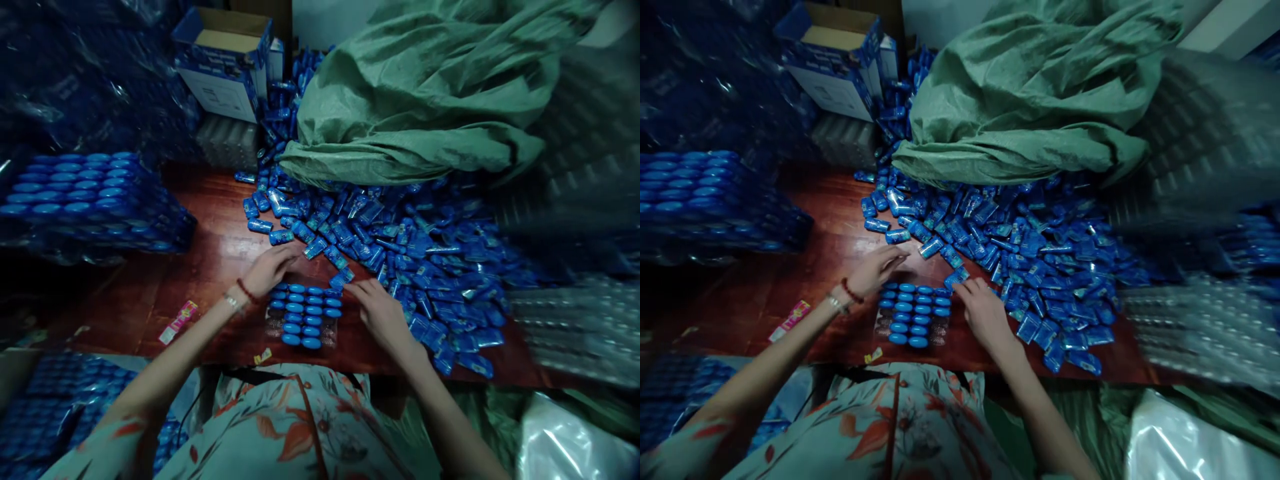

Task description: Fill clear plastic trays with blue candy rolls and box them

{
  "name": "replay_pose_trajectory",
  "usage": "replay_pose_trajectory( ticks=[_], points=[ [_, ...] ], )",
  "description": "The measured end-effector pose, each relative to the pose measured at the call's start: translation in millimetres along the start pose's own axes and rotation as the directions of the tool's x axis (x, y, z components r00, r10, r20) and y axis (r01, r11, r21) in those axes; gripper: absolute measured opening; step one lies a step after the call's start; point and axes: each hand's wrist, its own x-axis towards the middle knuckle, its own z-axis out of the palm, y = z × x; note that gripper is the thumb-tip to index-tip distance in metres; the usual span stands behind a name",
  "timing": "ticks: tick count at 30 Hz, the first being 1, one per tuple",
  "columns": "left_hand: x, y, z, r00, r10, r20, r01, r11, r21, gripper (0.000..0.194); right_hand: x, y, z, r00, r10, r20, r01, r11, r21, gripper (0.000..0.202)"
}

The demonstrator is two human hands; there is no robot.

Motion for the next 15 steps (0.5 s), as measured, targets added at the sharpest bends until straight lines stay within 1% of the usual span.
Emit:
replay_pose_trajectory(
  ticks=[1,2,4,5,6,7,8,10,11,13,14,15],
  points=[
    [23,-2,1.7,0.993,0.048,0.104,-0.057,0.995,0.08,0.023,10,7,1,0.996,-0.028,0.088,0.031,0.999,-0.029,0.053],
    [46,-3,5.0,0.974,0.066,0.216,-0.103,0.981,0.166,0.023,21,13,2,0.985,-0.059,0.164,0.068,0.996,-0.051,0.057],
    [82,0,14.9,0.906,0.05,0.421,-0.191,0.934,0.301,0.034,39,19,7,0.953,-0.115,0.282,0.141,0.987,-0.073,0.062],
    [96,2,20.8,0.874,0.031,0.485,-0.221,0.914,0.341,0.043,45,20,9,0.94,-0.124,0.317,0.156,0.984,-0.08,0.061],
    [105,5,26.7,0.851,0.016,0.525,-0.241,0.9,0.363,0.051,49,21,12,0.933,-0.116,0.342,0.155,0.984,-0.089,0.059],
    [110,7,32.2,0.839,0.005,0.544,-0.248,0.894,0.374,0.057,50,21,14,0.928,-0.094,0.361,0.139,0.985,-0.1,0.054],
    [112,8,36.9,0.837,-0.003,0.548,-0.245,0.893,0.378,0.061,49,22,15,0.926,-0.065,0.371,0.113,0.988,-0.109,0.047],
    [109,8,42.7,0.842,-0.025,0.539,-0.219,0.897,0.385,0.062,40,26,17,0.934,-0.01,0.358,0.05,0.994,-0.102,0.035],
    [104,6,43.3,0.846,-0.043,0.532,-0.2,0.898,0.391,0.06,31,29,18,0.945,0.01,0.326,0.015,0.997,-0.074,0.03],
    [95,-2,39.9,0.856,-0.087,0.509,-0.149,0.903,0.403,0.056,9,34,20,0.979,0.078,0.186,-0.089,0.995,0.05,0.025],
    [90,-7,36.4,0.862,-0.111,0.494,-0.113,0.909,0.401,0.057,-4,35,21,0.985,0.144,0.092,-0.156,0.976,0.151,0.026],
    [86,-13,32.3,0.867,-0.134,0.481,-0.075,0.917,0.392,0.061,-18,35,22,0.975,0.223,0.011,-0.217,0.936,0.277,0.027]
  ],
)
